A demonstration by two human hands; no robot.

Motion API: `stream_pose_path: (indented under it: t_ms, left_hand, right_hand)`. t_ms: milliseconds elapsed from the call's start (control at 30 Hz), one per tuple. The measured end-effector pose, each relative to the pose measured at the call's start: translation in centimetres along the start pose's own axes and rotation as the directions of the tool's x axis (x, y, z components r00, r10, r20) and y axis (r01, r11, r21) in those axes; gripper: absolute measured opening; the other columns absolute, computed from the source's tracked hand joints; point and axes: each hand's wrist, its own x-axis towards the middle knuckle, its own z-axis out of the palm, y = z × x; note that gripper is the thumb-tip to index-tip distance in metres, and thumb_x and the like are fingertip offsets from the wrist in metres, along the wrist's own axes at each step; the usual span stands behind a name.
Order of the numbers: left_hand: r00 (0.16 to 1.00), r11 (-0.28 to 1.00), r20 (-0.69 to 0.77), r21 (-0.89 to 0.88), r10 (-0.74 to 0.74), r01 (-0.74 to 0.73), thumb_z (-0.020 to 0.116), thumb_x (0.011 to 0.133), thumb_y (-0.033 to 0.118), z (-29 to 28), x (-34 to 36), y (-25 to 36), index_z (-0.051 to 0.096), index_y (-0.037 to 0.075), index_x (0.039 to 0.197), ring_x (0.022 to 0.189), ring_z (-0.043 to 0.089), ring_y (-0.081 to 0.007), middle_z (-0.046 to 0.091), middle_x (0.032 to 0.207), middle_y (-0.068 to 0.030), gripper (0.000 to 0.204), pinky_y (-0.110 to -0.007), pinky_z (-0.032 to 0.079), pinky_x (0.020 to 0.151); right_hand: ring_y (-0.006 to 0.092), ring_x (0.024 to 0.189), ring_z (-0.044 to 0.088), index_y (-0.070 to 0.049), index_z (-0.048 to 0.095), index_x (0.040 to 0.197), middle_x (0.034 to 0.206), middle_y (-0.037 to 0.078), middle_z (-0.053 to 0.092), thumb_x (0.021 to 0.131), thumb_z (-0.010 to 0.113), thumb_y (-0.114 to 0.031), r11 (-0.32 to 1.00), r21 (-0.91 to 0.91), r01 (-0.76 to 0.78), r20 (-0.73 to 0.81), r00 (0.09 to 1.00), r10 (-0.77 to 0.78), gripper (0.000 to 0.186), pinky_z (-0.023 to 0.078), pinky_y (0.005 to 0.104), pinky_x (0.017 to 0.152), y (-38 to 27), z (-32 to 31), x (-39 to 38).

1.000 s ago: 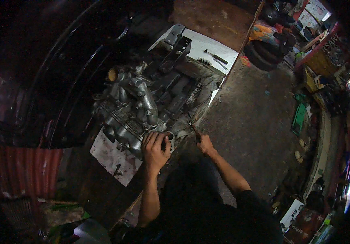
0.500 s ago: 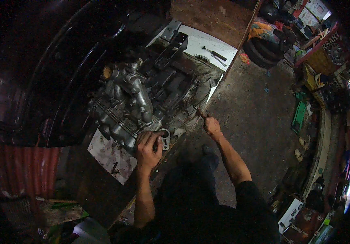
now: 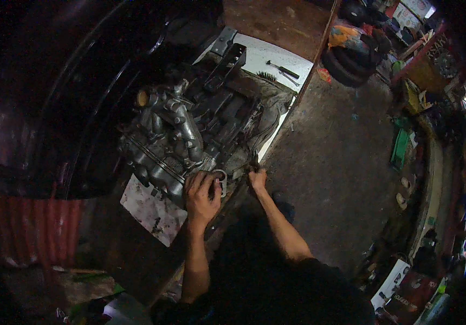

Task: The person uses a wrench to loosen and remove bolts from a car engine block resting on a workbench. They repeatedly adjust the tool and their grip while working on the same section of the engine.

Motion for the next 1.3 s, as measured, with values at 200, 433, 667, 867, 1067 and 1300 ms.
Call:
stream_pose_path:
  t_ms: [200, 433, 667, 867, 1067, 1300]
  left_hand:
    - [0.995, 0.997, -0.079, 0.058, -0.054, 0.059, 0.056, 0.079, 0.012, 0.0, -2.9, -1.7, 0.062, 0.004, 0.086, 0.084, 0.053, -0.0331, 0.057, 0.085, -0.0127, 0.012, -0.041, 0.041, 0.075]
    - [0.997, 0.996, -0.01, -0.048, -0.076, 0.075, 0.055, 0.077, 0.007, -0.8, -2.4, -0.9, 0.059, 0.004, 0.087, 0.083, 0.052, -0.0323, 0.056, 0.085, -0.0116, 0.011, -0.041, 0.04, 0.075]
    - [0.995, 0.998, -0.071, -0.001, -0.065, 0.065, 0.054, 0.079, 0.009, -0.2, -2.3, -0.6, 0.06, 0.003, 0.084, 0.083, 0.052, -0.033, 0.056, 0.084, -0.0123, 0.01, -0.041, 0.041, 0.075]
    - [0.99, 0.997, -0.124, -0.014, -0.073, 0.072, 0.053, 0.081, 0.011, 0.7, -2.9, -1.7, 0.059, 0.0, 0.084, 0.083, 0.052, -0.0358, 0.057, 0.087, -0.015, 0.013, -0.042, 0.042, 0.074]
    - [0.99, 0.991, -0.1, -0.101, -0.099, 0.089, 0.052, 0.082, 0.009, -0.2, -2.4, -1.2, 0.058, -0.003, 0.083, 0.075, 0.054, -0.0348, 0.057, 0.08, -0.0165, 0.013, -0.04, 0.042, 0.067]
    - [0.983, 0.969, 0.036, -0.166, -0.179, 0.182, 0.052, 0.082, 0.01, -1.7, -1.5, -1.0, 0.06, -0.002, 0.086, 0.077, 0.057, -0.0362, 0.059, 0.083, -0.0177, 0.015, -0.04, 0.045, 0.069]
  right_hand:
    - [0.0387, 0.091, 0.056, 0.002, 0.055, 0.103, 0.096, 0.021, 0.06, 0.068, 0.057, -0.006, 0.883, 0.249, -0.398, 0.594, 0.783, 0.186, 0.036, 0.044, 0.0407, 0.079, -20.0, -12.0, 4.6]
    - [0.0383, 0.086, 0.056, 0.001, 0.052, 0.112, 0.103, 0.023, 0.058, 0.076, 0.055, -0.005, 0.84, 0.247, -0.483, 0.595, 0.76, 0.262, 0.037, 0.044, 0.0409, 0.076, -22.2, -14.7, 1.8]
    - [0.0337, 0.079, 0.057, -0.001, 0.052, 0.115, 0.095, 0.021, 0.061, 0.079, 0.053, -0.003, 0.906, 0.156, -0.393, 0.493, 0.826, 0.274, 0.037, 0.045, 0.0356, 0.07, -17.2, -19.1, -0.3]
    - [0.0314, 0.099, 0.056, 0.002, 0.051, 0.114, 0.107, 0.023, 0.058, 0.087, 0.053, -0.023, 0.865, 0.173, -0.47, 0.509, 0.795, 0.33, 0.037, 0.042, 0.0362, 0.084, -16.9, -23.6, -2.6]
    - [0.0276, 0.113, 0.047, -0.002, 0.047, 0.123, 0.119, 0.018, 0.052, 0.09, 0.048, -0.028, 0.801, 0.283, -0.527, 0.543, 0.777, 0.32, 0.042, 0.034, 0.0353, 0.096, -20.1, -24.5, 0.4]
    - [0.0293, 0.121, 0.041, -0.004, 0.041, 0.128, 0.128, 0.02, 0.045, 0.091, 0.043, -0.025, 0.746, 0.45, -0.491, 0.493, 0.833, 0.251, 0.042, 0.031, 0.0354, 0.099, -24.0, -22.0, 2.4]
